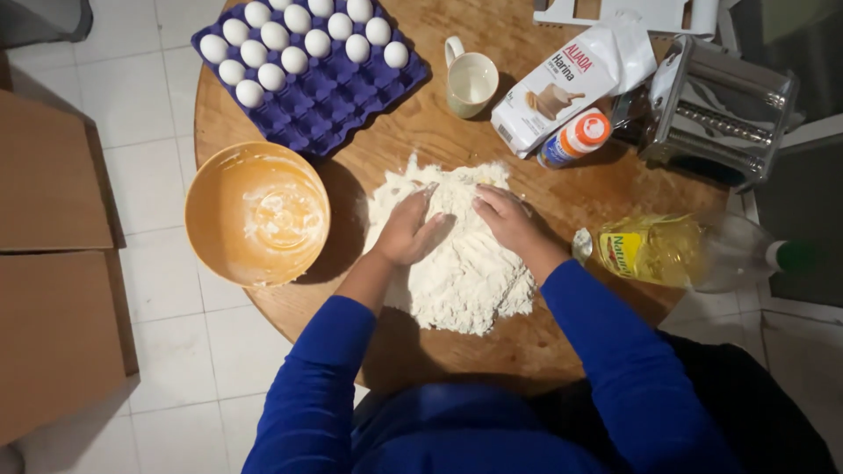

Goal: Mix flour, eggs, and oil in a bowl and on a table to prepare dough.

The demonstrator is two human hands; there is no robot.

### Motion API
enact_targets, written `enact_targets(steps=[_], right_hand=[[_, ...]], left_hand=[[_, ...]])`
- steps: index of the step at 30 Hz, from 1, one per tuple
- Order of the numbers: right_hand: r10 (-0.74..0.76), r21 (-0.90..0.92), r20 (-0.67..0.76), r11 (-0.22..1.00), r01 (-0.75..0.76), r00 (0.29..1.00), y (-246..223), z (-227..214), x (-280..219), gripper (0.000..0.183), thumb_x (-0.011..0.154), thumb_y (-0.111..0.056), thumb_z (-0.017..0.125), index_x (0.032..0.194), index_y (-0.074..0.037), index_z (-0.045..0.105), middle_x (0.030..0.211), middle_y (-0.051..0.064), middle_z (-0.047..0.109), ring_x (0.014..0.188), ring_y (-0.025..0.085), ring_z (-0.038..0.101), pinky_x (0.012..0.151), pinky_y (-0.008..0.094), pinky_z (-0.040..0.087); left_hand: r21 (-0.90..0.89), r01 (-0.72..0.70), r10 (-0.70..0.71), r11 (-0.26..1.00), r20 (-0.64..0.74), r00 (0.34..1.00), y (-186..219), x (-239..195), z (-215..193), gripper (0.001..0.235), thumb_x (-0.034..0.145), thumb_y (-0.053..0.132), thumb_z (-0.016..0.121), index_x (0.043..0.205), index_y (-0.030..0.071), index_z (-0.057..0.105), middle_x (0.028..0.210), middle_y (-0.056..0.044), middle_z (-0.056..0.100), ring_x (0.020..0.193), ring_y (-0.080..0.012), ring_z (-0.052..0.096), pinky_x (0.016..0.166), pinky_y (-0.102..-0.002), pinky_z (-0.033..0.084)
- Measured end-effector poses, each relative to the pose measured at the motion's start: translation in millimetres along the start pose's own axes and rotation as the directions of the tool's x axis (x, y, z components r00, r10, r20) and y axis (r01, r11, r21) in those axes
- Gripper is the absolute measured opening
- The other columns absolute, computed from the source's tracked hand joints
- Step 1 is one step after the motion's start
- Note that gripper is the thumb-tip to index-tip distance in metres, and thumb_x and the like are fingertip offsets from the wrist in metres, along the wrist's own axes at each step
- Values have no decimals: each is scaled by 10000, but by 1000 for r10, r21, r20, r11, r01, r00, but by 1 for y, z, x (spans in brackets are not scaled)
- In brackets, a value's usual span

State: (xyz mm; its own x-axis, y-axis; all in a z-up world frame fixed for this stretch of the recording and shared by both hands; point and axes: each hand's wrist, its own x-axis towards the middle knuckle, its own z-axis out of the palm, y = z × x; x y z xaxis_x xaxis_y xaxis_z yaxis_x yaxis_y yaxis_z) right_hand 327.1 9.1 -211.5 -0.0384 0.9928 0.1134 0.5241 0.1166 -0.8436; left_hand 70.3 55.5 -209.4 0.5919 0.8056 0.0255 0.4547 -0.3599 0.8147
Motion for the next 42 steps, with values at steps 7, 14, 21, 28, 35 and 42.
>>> enact_targets(steps=[7, 14, 21, 28, 35, 42], right_hand=[[-108, 42, 109, 994, 104, 988, -1, 0, -26, 408, 905, -248, 785, 1197, 27, 713, 1198, 249, 701, 1191, 407, 635, 1063, 505, 479], [-416, -367, 329, 771, 521, 848, -27, -6, -70, 570, 898, -544, 701, 1162, -39, 721, 1211, 190, 705, 1227, 359, 628, 1145, 495, 413], [-328, -496, 422, 697, 518, 845, -51, -5, -57, 718, 920, -700, 542, 1143, -41, 718, 1194, 170, 718, 1254, 341, 616, 1186, 502, 363], [-393, -476, 64, 796, 374, 917, -19, -35, -81, 508, 953, -463, 668, 1173, -7, 709, 1306, 189, 663, 1299, 380, 576, 1160, 471, 415], [193, -363, -103, 906, -218, 976, -29, -37, -84, 532, 1044, -294, 483, 1427, 76, 497, 1486, 313, 482, 1379, 423, 471, 1172, 486, 378], [218, -293, 48, 936, -195, 975, -32, -44, -29, 545, 1097, -314, 372, 1438, 98, 477, 1496, 348, 448, 1433, 431, 410, 1230, 474, 284]], left_hand=[[-173, 84, -67, 981, 101, 993, -7, -11, 40, 695, 1001, 607, 491, 1474, 98, 502, 1387, -232, 587, 1361, -396, 514, 1195, -522, 356], [255, -394, 354, 883, 187, 916, 43, -61, 2, 834, 968, 675, 488, 1494, 28, 470, 1407, -270, 562, 1389, -428, 474, 1226, -559, 256], [451, -374, 335, 810, 166, 927, 36, -63, 10, 923, 934, 764, 446, 1404, -24, 551, 1404, -238, 581, 1418, -379, 459, 1228, -517, 258], [367, 3, 32, 930, -89, 996, 53, -56, -44, 907, 941, 727, 517, 1410, -48, 541, 1378, -347, 551, 1375, -494, 453, 1218, -586, 252], [167, 236, -261, 957, 147, 954, 57, 17, -40, 978, 975, 731, 320, 1613, 4, 178, 1643, -302, 211, 1549, -408, 166, 1287, -493, 72], [123, -175, 121, 977, 357, 926, 94, 75, -37, 842, 1018, 660, 276, 1557, 20, 369, 1529, -334, 431, 1471, -458, 359, 1267, -526, 180]])
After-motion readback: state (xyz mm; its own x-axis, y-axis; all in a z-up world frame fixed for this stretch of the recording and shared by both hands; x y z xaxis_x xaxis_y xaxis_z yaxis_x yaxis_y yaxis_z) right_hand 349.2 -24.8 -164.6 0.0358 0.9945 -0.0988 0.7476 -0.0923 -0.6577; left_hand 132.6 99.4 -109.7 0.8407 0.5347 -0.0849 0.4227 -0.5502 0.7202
